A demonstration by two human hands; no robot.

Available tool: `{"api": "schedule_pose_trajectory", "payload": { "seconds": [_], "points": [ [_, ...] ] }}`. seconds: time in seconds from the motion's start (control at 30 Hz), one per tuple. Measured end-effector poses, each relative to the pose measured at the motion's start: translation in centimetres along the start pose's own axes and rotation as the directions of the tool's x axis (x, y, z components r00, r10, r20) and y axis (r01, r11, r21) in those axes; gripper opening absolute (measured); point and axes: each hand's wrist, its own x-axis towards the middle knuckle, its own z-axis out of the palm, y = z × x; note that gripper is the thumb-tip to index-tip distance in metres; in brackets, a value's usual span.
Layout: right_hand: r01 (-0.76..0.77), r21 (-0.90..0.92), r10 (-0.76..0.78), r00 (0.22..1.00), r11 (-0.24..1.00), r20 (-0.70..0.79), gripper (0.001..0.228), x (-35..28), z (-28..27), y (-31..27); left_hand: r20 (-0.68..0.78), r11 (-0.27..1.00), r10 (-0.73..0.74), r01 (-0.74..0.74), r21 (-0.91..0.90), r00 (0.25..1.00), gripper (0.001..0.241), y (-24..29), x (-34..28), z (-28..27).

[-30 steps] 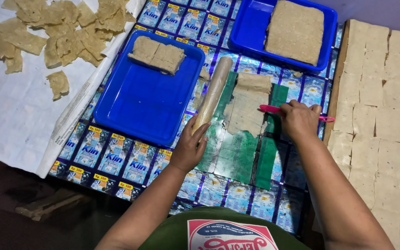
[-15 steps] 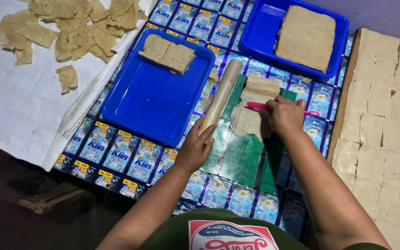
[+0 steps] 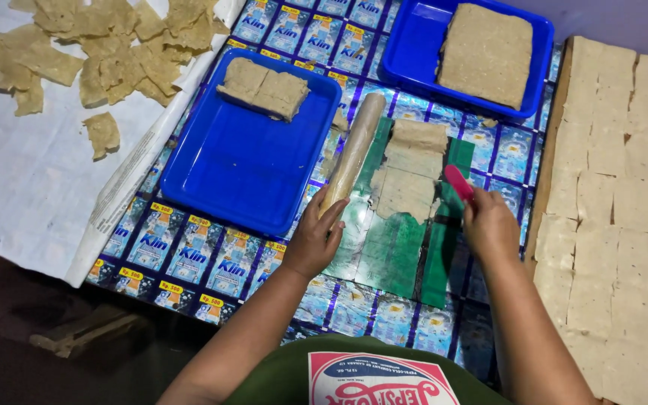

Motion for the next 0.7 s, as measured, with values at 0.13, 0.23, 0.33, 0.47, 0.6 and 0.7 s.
{"api": "schedule_pose_trajectory", "payload": {
  "seconds": [0.13, 0.23, 0.33, 0.47, 0.6, 0.7],
  "points": [
    [-0.069, 0.172, 0.071, 0.997, 0.983, -0.007, 0.024, -4.5, 3.5, 0.6, 0.027, 1.000, -0.017, 0.017, -0.020, 0.999, 0.045, 0.2, 0.3, -0.3],
    [-0.038, 0.085, 0.041, 0.999, 0.996, -0.033, 0.021, -6.1, 4.2, 1.4, 0.031, 1.000, -0.011, 0.012, -0.016, 0.999, 0.046, 0.4, 0.1, -0.2],
    [-0.059, -0.215, 0.041, 0.995, 0.975, -0.086, 0.029, -4.8, 4.0, 4.6, 0.032, 1.000, -0.015, 0.016, -0.013, 0.999, 0.045, 0.5, 0.1, -0.5],
    [0.018, -0.403, -0.073, 0.990, 0.915, -0.122, 0.023, -3.1, 3.5, 6.5, 0.021, 1.000, 0.005, -0.005, -0.013, 1.000, 0.045, 0.6, 0.3, -0.3],
    [0.112, -0.383, -0.144, 0.988, 0.917, -0.055, 0.015, -2.0, 3.4, 5.5, 0.012, 1.000, 0.015, -0.015, -0.004, 1.000, 0.045, 0.2, 0.1, -0.1],
    [0.148, -0.376, -0.188, 0.979, 0.915, -0.073, 0.011, -1.3, 3.5, 4.7, 0.008, 1.000, 0.018, -0.018, -0.001, 1.000, 0.046, 0.3, 0.1, -0.2]
  ]
}}
